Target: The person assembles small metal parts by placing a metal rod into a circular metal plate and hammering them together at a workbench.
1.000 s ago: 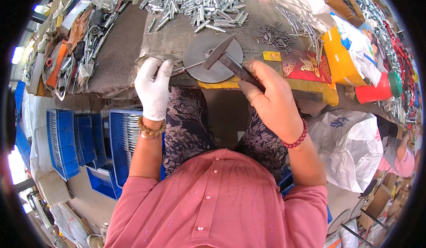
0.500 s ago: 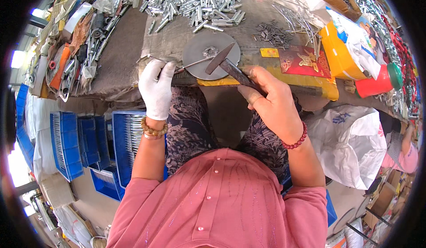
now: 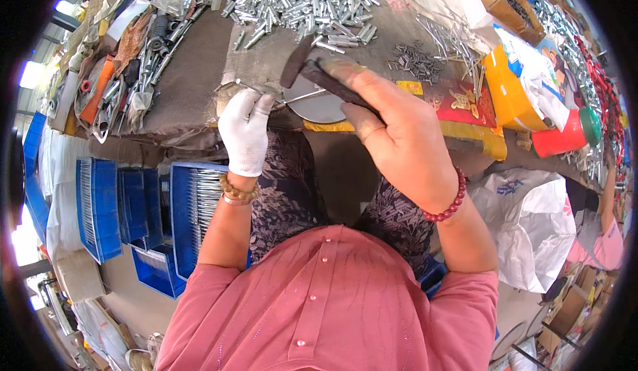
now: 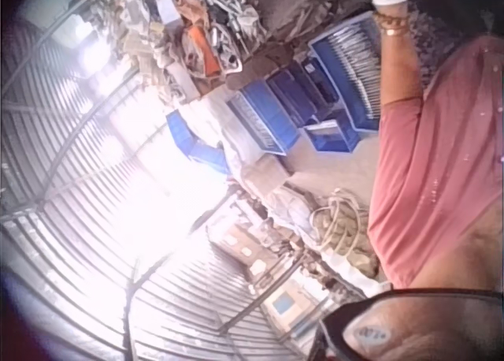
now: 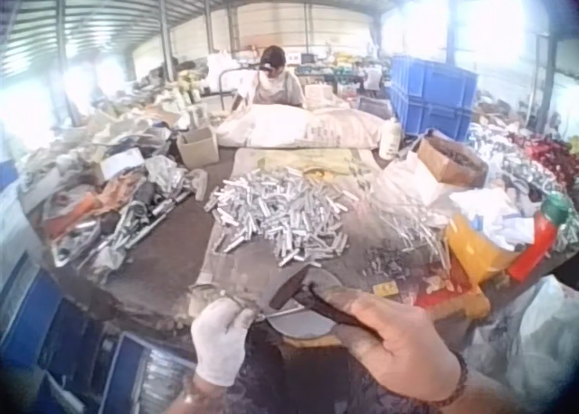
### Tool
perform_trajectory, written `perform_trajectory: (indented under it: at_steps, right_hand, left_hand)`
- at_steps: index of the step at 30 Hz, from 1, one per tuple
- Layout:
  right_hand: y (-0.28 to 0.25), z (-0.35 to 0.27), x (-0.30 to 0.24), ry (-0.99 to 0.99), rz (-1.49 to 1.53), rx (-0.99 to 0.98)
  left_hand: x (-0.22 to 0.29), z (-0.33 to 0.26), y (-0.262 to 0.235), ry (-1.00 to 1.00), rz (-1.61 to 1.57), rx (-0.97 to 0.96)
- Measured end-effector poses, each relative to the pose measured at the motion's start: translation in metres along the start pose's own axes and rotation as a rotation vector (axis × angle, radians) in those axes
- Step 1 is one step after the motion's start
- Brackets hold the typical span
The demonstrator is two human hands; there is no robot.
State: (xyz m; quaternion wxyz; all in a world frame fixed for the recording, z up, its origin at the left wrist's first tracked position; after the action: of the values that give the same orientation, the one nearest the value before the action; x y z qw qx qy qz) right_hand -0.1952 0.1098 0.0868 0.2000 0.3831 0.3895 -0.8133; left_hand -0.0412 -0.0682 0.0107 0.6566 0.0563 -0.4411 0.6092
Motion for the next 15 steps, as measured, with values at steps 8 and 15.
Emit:
perform_trajectory:
  at_steps: [8, 15]
  right_hand:
    - [0.017, 0.032, -0.065, -0.257, -0.326, -0.081]
    - [0.033, 0.030, -0.073, -0.316, -0.635, -0.208]
  left_hand:
    - [-0.004, -0.005, 0.001, 0.065, 0.001, 0.060]
    - [0.004, -0.004, 0.000, 0.006, 0.004, 0.040]
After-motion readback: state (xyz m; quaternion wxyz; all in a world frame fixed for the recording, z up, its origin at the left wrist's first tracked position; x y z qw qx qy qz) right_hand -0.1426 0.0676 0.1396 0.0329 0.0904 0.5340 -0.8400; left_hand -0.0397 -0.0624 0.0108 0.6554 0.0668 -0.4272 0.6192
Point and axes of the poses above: each hand's wrist, its own z-axis towards the middle knuckle, its own y-axis out of the palm, x = y × z, the point moved 6 cm from there along z, towards the middle knuckle, and after that the axes turned 5 degrees about y, right-handed, at the moved point
